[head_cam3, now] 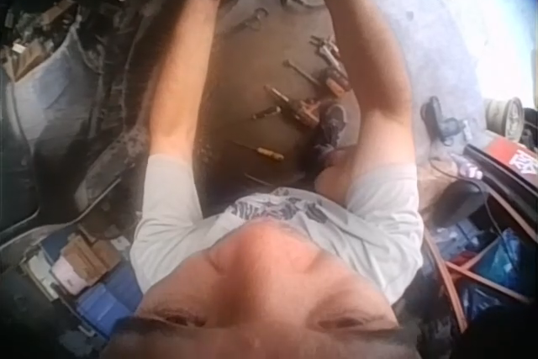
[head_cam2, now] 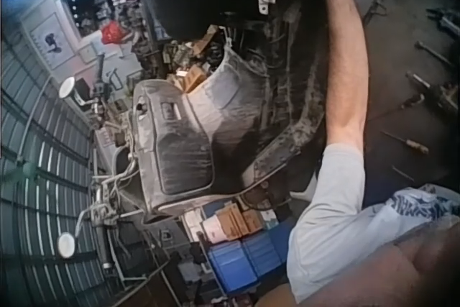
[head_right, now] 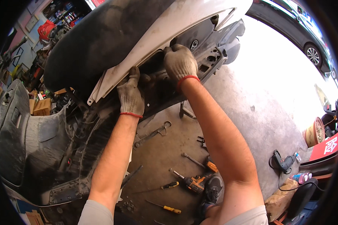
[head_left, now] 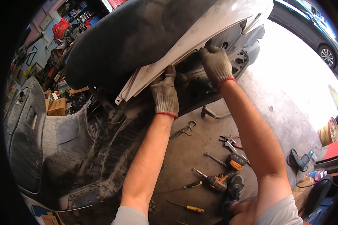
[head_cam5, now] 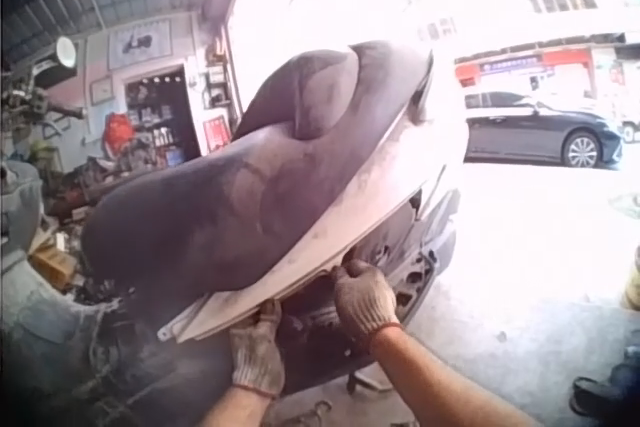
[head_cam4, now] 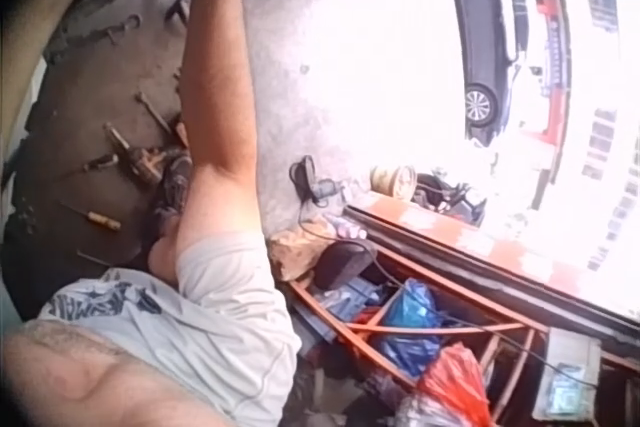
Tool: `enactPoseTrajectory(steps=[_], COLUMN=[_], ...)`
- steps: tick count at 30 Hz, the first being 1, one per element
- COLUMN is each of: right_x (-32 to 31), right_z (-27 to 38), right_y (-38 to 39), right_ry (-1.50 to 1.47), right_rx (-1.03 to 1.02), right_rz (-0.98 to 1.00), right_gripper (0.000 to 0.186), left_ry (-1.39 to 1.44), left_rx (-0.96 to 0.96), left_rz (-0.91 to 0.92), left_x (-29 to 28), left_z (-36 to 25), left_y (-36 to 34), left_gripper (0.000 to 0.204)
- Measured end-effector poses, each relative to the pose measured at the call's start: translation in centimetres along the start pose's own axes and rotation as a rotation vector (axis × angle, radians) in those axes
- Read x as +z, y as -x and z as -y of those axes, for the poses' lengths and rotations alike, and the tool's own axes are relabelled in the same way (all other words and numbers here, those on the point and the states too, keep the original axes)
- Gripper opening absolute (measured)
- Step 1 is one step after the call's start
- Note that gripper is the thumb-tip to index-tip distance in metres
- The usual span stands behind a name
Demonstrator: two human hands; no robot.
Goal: Dismantle and inspect the side panels and internal components of a motorcycle.
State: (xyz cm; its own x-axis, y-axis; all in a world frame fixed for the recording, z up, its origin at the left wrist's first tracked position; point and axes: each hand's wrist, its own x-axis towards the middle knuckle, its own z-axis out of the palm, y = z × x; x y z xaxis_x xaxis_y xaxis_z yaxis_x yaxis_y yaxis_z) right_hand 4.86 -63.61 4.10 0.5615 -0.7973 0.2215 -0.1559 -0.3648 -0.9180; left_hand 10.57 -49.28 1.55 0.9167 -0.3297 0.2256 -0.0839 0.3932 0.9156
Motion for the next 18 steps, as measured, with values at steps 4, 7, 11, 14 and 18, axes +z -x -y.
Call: enactPoseTrajectory(steps=[4,7,11,14,18], right_x=[-0.1,-0.4,-0.6,-0.4,-0.1], right_z=[-0.8,-0.6,0.6,1.4,1.5], right_y=[-0.9,-1.1,-1.0,-0.3,0.6], right_ry=[-0.184,-0.278,-0.002,0.190,0.334], right_rx=[-0.099,0.030,-0.016,-0.028,-0.147], right_rz=[0.169,0.224,0.088,0.051,-0.043], right_gripper=[0.039,0.041,0.041,0.047,0.039], left_ry=[-0.041,-0.045,-0.030,-0.025,0.001], left_rx=[0.085,0.081,0.083,0.104,0.110], left_rz=[0.011,0.017,0.026,0.033,0.043], left_x=[-0.5,-0.8,-0.7,-0.5,-0.5], left_z=[0.7,0.8,0.7,0.7,0.7], left_y=[-0.5,-0.6,-0.5,-0.4,-0.5], left_gripper=[0.020,0.020,0.022,0.022,0.021])
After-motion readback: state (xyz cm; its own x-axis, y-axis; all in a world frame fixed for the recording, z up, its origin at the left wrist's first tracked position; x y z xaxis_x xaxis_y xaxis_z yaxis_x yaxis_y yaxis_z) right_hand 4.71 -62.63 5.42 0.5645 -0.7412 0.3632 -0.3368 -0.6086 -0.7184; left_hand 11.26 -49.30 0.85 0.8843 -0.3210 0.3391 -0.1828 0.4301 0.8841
